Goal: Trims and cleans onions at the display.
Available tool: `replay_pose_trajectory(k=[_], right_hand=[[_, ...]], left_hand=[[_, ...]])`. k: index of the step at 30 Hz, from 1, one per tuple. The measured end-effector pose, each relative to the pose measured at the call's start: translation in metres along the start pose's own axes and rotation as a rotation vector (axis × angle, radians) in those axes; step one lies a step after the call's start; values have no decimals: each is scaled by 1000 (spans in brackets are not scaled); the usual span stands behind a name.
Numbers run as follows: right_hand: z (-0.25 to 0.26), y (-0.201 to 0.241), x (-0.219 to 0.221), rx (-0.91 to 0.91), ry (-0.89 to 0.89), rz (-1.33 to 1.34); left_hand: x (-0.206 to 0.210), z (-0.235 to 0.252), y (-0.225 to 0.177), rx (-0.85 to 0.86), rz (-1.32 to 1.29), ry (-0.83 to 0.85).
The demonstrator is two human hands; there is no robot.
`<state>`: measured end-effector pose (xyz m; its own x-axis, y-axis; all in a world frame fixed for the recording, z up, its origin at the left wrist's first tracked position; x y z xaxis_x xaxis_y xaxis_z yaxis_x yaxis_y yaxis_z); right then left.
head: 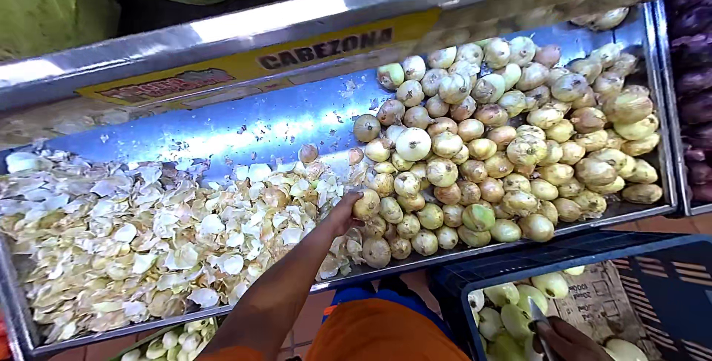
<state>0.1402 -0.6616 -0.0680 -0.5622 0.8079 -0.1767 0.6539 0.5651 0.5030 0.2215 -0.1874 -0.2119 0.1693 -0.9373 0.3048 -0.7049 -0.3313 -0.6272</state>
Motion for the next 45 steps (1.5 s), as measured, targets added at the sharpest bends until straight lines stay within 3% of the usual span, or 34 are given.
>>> replay_pose_trajectory(k=[4,7,10,12,14,18,23,28,33,37,42,45], right_hand=[[12,119,75,-384,167,-202],[37,193,140,-514,194,-655],[38,262,196,-650,38,-1085],[35,293,219,-747,-45,-1248],[36,311,235,-721,-42,-1382],[33,324,261,-785,-7,-1588],[26,320,290,-998,181,-1702],[3,296,305,-1237,170,-1588],[4,315,283,-1070,-20,-1405],[10,336,275,-987,-166,-1537],[7,337,295,-1012,-92,-1668],[0,334,308,-1200,79,-1674]], left_hand=[[15,-77,-33,62,-338,87],[13,-113,-42,149,-274,149],[11,-142,-49,209,-150,219],[7,-156,-52,209,-60,196],[0,-163,-52,200,34,166],[-8,-172,-59,185,267,133],[-3,-174,-58,109,424,241],[-17,-163,-58,117,204,257],[-31,-167,-83,151,252,261],[-28,-173,-89,146,466,271],[-22,-175,-86,115,685,267],[-10,-185,-80,60,682,353]])
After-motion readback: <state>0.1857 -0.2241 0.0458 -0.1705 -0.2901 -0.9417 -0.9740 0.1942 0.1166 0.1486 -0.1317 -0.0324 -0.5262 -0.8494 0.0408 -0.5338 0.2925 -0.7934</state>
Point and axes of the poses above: each hand's wrist, its own z-axis towards the middle knuckle, its own x-axis out of the palm, y = z × x, the point moved 9 cm from there along z, towards the middle knuckle, and after that the axes turned 8 degrees about y, right-handed, at the moved point
